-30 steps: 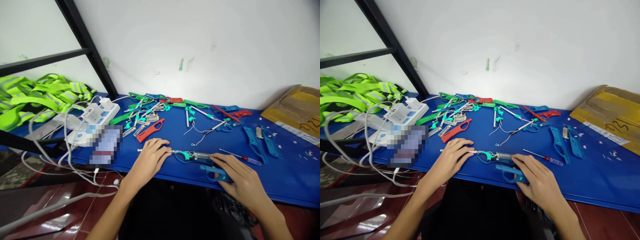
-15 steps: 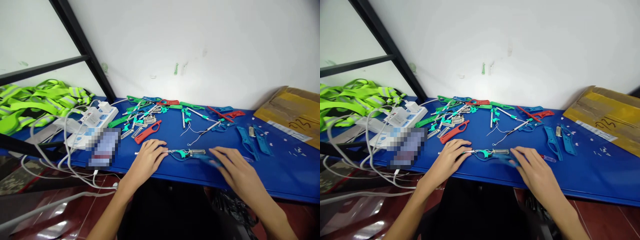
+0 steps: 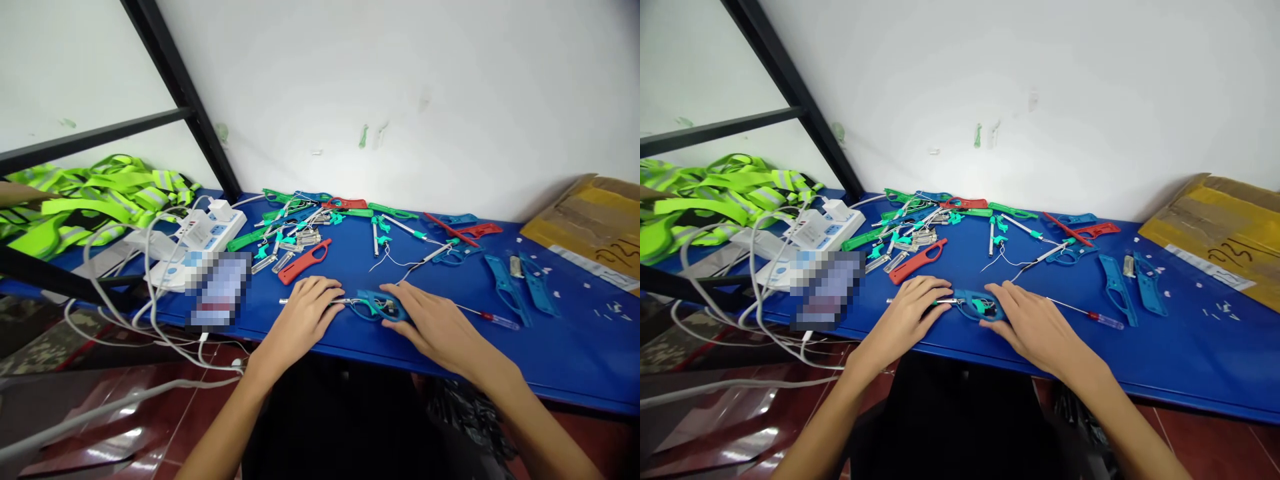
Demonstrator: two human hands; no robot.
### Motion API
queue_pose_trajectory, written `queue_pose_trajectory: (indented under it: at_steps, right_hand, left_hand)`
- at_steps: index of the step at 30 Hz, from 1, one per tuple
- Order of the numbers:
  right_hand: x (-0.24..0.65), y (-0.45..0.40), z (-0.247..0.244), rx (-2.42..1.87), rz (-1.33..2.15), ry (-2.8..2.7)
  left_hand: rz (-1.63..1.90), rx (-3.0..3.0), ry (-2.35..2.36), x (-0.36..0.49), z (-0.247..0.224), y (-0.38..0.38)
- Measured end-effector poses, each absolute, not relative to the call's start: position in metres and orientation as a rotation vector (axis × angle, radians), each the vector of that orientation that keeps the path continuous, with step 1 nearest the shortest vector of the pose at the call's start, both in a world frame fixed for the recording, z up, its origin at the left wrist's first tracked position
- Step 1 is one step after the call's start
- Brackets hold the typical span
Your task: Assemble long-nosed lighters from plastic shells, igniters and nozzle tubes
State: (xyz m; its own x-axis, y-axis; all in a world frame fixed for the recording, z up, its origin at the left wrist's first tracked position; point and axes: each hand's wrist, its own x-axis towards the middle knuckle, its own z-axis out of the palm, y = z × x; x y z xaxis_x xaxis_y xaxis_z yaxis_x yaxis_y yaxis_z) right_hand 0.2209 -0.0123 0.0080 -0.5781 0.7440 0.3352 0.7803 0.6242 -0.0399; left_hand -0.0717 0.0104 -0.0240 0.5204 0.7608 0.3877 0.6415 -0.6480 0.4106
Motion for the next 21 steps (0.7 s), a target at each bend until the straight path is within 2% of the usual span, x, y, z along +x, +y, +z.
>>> queue_pose_trajectory:
  at_steps: [14,21]
  right_hand:
    - [0.224,0.001,-0.002,-1.085,-0.383,-2.485]
    - [0.225,0.005,-0.012,-1.129,-0.347,-2.468]
  left_hand:
    - [0.841,2.479,1.21,-0.072,-0.021,0.009]
    - [0.779,2.526,1.196,-0.071,-0.02,0.013]
